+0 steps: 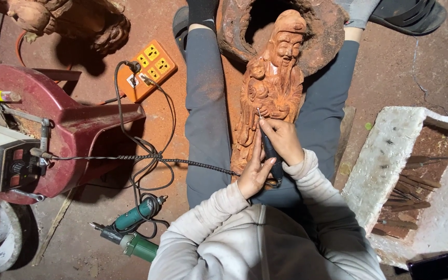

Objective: Using a handheld rotary tool to carve and refine details on a wooden statue while sitting on the floor.

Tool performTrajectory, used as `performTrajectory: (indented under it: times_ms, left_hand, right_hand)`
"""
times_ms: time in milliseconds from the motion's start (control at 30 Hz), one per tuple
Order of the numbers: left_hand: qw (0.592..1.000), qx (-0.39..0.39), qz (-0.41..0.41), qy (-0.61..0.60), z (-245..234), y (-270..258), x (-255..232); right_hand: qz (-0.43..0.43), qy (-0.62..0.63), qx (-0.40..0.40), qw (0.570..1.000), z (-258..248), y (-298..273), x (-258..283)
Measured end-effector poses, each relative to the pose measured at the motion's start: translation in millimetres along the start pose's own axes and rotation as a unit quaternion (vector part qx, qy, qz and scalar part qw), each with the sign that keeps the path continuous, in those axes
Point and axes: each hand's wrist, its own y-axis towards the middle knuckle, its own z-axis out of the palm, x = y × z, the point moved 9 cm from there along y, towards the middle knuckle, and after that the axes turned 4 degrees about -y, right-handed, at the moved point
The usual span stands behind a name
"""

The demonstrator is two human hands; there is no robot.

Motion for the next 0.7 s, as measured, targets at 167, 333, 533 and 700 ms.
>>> performTrajectory:
  times_ms: [167, 333, 533, 700]
  left_hand:
    - [1.000, -0.009, -0.001, 0.021, 2, -5, -6]
    - [1.000, -0.008, 0.003, 0.015, -1, 0, -1]
    - [1.000, 0.001, 0.006, 0.028, 1, -1, -5]
    - [1.000, -0.009, 0.012, 0.003, -4, -2, 6]
  right_hand:
    - [0.000, -0.017, -0.003, 1.000, 1, -1, -1]
    - [-0.007, -0.015, -0.012, 1.000, -1, -1, -1]
    - [-0.008, -0.006, -0.019, 1.000, -4, -3, 2]
    - [-0.015, -0.043, -0.008, 0.999, -1, -1, 2]
